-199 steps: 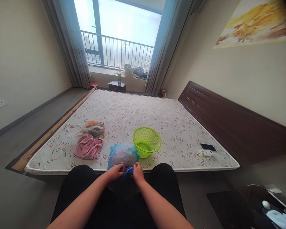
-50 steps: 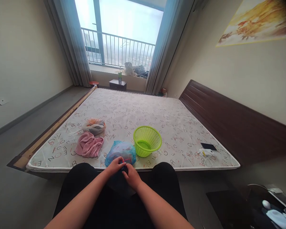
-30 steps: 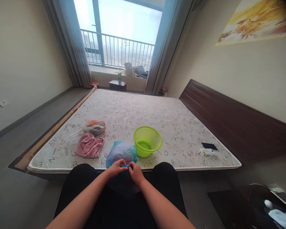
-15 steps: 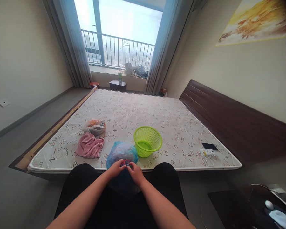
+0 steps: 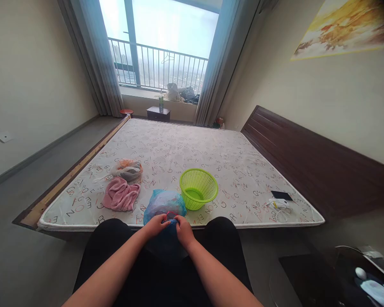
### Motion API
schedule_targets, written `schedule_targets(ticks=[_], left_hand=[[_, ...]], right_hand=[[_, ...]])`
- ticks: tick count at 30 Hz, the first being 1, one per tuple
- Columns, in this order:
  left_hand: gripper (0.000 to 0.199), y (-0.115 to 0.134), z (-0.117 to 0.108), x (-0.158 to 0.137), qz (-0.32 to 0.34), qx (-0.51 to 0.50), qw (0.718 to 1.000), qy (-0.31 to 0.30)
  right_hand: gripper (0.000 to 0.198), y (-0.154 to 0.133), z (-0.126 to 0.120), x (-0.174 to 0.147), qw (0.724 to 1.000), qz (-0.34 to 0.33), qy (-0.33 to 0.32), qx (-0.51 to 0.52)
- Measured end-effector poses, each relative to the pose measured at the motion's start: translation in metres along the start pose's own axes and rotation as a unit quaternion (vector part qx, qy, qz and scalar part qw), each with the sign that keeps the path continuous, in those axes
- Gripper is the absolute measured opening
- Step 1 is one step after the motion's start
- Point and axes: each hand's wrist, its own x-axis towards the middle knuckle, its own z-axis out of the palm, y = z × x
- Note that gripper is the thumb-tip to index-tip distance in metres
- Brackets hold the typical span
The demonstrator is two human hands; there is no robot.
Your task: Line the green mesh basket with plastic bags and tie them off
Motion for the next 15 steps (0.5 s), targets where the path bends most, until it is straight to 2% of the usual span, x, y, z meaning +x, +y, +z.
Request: schedule_targets(ticks=[3,7,9,13,15], left_hand=[[0.023,0.0,-0.003,0.001,0.0,0.006,1.0,0.03],[0.019,0.004,-0.012,0.004,-0.045,-0.023,0.995,0.087],[0.023,0.007,-0.016,0.004,-0.057,-0.058,0.994,0.074],[0.04,0.014,-0.019,0.001,-0.025,-0.144,0.989,-0.026],[0.044,0.015,-0.02,0.0,-0.024,-0.133,0.991,-0.009]], right_hand=[[0.032,0.0,-0.002,0.0,1.0,0.019,0.01,0.007],[0.024,-0.003,-0.005,-0.001,0.999,0.036,-0.005,-0.01],[0.024,-0.004,-0.007,-0.001,0.999,0.028,-0.01,-0.014],[0.029,-0.004,-0.01,0.0,0.999,0.039,0.009,-0.004],[0.03,-0.003,-0.011,0.001,0.999,0.048,0.02,0.001]])
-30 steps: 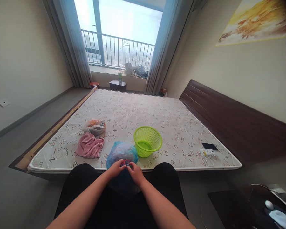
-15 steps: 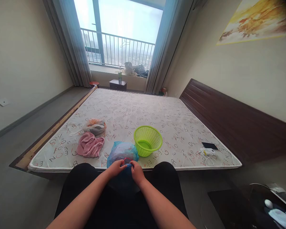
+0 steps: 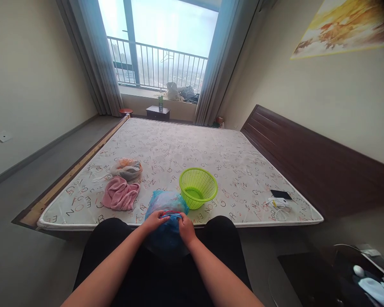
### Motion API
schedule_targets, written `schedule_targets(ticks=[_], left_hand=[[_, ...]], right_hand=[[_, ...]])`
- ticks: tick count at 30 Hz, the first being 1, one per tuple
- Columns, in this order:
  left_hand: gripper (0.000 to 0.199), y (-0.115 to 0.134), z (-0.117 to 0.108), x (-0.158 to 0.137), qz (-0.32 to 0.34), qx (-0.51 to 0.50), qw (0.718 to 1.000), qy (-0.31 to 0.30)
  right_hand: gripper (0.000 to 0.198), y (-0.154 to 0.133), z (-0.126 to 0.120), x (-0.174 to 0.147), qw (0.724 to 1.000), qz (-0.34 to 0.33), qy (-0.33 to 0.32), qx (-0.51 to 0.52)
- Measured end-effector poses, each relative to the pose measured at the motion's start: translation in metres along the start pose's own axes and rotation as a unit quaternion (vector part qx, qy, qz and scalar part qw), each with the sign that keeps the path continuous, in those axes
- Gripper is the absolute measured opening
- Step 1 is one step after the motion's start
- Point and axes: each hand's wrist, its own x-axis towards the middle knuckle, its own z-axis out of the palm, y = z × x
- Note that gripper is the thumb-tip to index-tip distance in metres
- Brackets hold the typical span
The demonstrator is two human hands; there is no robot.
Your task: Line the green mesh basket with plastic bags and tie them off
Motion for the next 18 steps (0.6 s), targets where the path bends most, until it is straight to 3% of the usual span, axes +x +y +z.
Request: schedule_targets(ticks=[5,13,18], left_hand=[[0.038,-0.003,-0.004,0.001,-0.008,0.111,0.985,0.131],[0.041,-0.005,-0.013,-0.003,-0.007,0.13,0.976,0.174],[0.02,-0.006,-0.027,-0.004,-0.029,0.125,0.967,0.221]], right_hand=[[0.03,0.002,0.001,0.001,1.0,-0.018,0.0,-0.001],[0.03,-0.002,-0.01,0.004,1.0,0.009,0.013,-0.005],[0.035,0.004,-0.02,0.01,0.999,0.021,0.044,0.009]])
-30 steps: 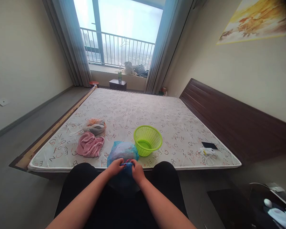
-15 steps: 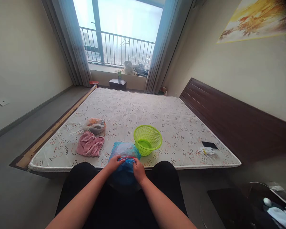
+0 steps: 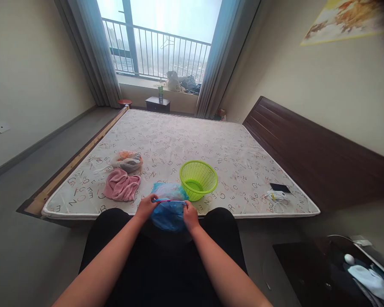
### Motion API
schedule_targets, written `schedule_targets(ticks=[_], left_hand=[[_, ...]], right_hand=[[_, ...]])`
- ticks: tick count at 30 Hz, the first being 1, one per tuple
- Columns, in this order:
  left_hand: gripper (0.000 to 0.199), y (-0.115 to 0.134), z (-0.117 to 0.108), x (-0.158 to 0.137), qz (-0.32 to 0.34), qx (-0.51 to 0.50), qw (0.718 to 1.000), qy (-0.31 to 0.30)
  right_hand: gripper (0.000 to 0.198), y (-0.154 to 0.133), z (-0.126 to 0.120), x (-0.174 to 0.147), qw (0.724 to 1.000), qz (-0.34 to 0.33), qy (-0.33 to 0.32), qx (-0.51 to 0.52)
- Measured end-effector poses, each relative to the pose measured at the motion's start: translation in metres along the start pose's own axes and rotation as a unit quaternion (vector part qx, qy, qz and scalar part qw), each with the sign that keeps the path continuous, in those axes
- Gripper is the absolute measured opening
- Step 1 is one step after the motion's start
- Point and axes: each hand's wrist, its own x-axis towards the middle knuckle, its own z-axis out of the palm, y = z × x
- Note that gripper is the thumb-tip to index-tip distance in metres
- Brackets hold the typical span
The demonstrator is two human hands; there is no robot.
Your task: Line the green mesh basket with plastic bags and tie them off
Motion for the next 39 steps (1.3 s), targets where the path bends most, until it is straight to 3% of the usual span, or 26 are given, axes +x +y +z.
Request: schedule_targets(ticks=[4,11,16,18,20,23,25,27,29,31,32,34,36,39], left_hand=[[0.018,-0.003,-0.009,0.004,-0.035,-0.012,0.997,0.065],[0.028,-0.013,-0.014,0.01,-0.089,-0.104,0.985,0.102],[0.032,-0.022,-0.017,0.018,-0.146,-0.205,0.959,0.132],[0.031,-0.021,-0.02,0.018,-0.17,-0.198,0.954,0.148],[0.029,-0.014,-0.022,0.014,-0.151,-0.127,0.96,0.199],[0.03,0.007,-0.022,-0.002,0.016,-0.003,0.965,0.261],[0.024,0.022,-0.015,-0.018,0.138,0.031,0.968,0.208],[0.019,0.034,-0.004,-0.032,0.193,0.034,0.977,0.082],[0.03,0.038,0.009,-0.041,0.188,0.007,0.979,-0.073],[0.04,0.037,0.022,-0.042,0.133,-0.069,0.967,-0.204],[0.042,0.034,0.027,-0.04,0.085,-0.134,0.957,-0.241],[0.043,0.029,0.032,-0.033,-0.022,-0.282,0.925,-0.253],[0.049,0.024,0.031,-0.024,-0.1,-0.39,0.89,-0.211],[0.053,0.021,0.021,-0.016,-0.144,-0.446,0.87,-0.154]], right_hand=[[0.033,0.005,-0.006,0.006,1.0,0.014,0.022,-0.001],[0.033,0.003,-0.014,0.01,0.998,0.01,0.053,0.034],[0.038,-0.002,-0.021,0.011,0.994,0.023,0.09,0.049],[0.042,-0.003,-0.022,0.011,0.993,0.027,0.098,0.067],[0.046,-0.003,-0.022,0.01,0.991,0.029,0.101,0.088],[0.052,-0.003,-0.018,0.007,0.989,0.032,0.077,0.119],[0.054,-0.005,-0.013,0.004,0.99,0.023,0.049,0.133],[0.054,-0.007,-0.009,0.001,0.99,0.006,0.034,0.137],[0.052,-0.011,-0.006,-0.003,0.99,-0.021,0.026,0.139],[0.05,-0.015,-0.006,-0.006,0.987,-0.068,0.013,0.142],[0.049,-0.017,-0.006,-0.007,0.985,-0.099,0.001,0.138],[0.045,-0.021,-0.006,-0.012,0.98,-0.167,-0.025,0.105],[0.041,-0.025,-0.005,-0.017,0.972,-0.227,-0.051,0.037],[0.033,-0.03,0.0,-0.028,0.946,-0.302,-0.094,-0.078]])
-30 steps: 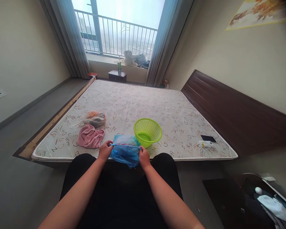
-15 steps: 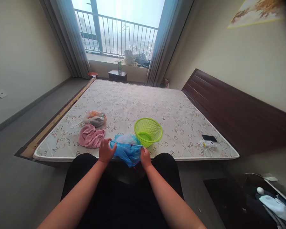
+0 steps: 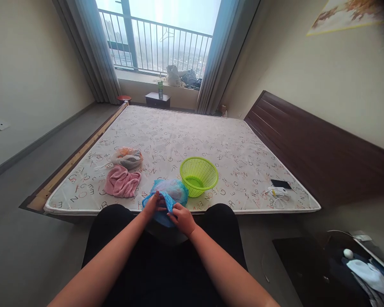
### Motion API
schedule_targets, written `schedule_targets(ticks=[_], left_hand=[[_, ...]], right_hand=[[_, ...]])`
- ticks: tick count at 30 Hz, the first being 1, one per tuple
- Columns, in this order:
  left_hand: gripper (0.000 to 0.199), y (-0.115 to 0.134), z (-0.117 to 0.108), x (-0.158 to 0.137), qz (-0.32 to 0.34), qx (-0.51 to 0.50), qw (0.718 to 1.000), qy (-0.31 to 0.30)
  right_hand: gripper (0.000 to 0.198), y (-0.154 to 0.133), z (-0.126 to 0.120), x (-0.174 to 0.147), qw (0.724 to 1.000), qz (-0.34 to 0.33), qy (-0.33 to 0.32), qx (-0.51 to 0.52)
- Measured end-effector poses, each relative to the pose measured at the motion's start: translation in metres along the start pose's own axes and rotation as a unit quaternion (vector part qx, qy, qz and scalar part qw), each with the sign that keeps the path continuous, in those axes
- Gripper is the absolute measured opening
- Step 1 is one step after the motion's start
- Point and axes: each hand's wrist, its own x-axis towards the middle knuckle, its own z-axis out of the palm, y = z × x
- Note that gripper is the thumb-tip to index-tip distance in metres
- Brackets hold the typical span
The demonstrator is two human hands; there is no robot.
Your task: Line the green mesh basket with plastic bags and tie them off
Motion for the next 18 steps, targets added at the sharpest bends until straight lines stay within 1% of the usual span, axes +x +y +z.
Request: schedule_targets(ticks=[2,4,5,7,9,14,16,18], left_hand=[[0.048,0.005,-0.003,-0.002,-0.022,-0.05,0.998,0.019],[0.047,0.008,-0.003,-0.005,-0.038,-0.095,0.995,0.011],[0.05,0.008,-0.003,-0.006,-0.035,-0.11,0.993,0.0],[0.054,0.008,-0.001,-0.006,-0.002,-0.125,0.992,-0.013],[0.055,0.007,-0.001,-0.004,0.036,-0.128,0.991,0.01],[0.05,0.014,-0.009,0.001,0.097,-0.103,0.982,0.123],[0.048,0.018,-0.012,0.0,0.14,-0.072,0.975,0.156],[0.046,0.021,-0.015,-0.001,0.189,-0.024,0.965,0.183]], right_hand=[[0.029,-0.007,0.005,-0.003,0.997,-0.042,-0.04,-0.05],[0.028,-0.012,0.01,-0.004,0.992,-0.07,-0.065,-0.084],[0.028,-0.013,0.012,-0.005,0.989,-0.079,-0.076,-0.096],[0.029,-0.015,0.014,-0.005,0.987,-0.081,-0.091,-0.101],[0.028,-0.015,0.013,-0.004,0.991,-0.062,-0.092,-0.081],[0.026,-0.009,0.002,0.001,0.998,0.026,-0.06,-0.004],[0.026,-0.006,-0.003,0.002,0.997,0.049,-0.062,0.004],[0.026,-0.005,-0.006,0.003,0.995,0.057,-0.076,0.005]])
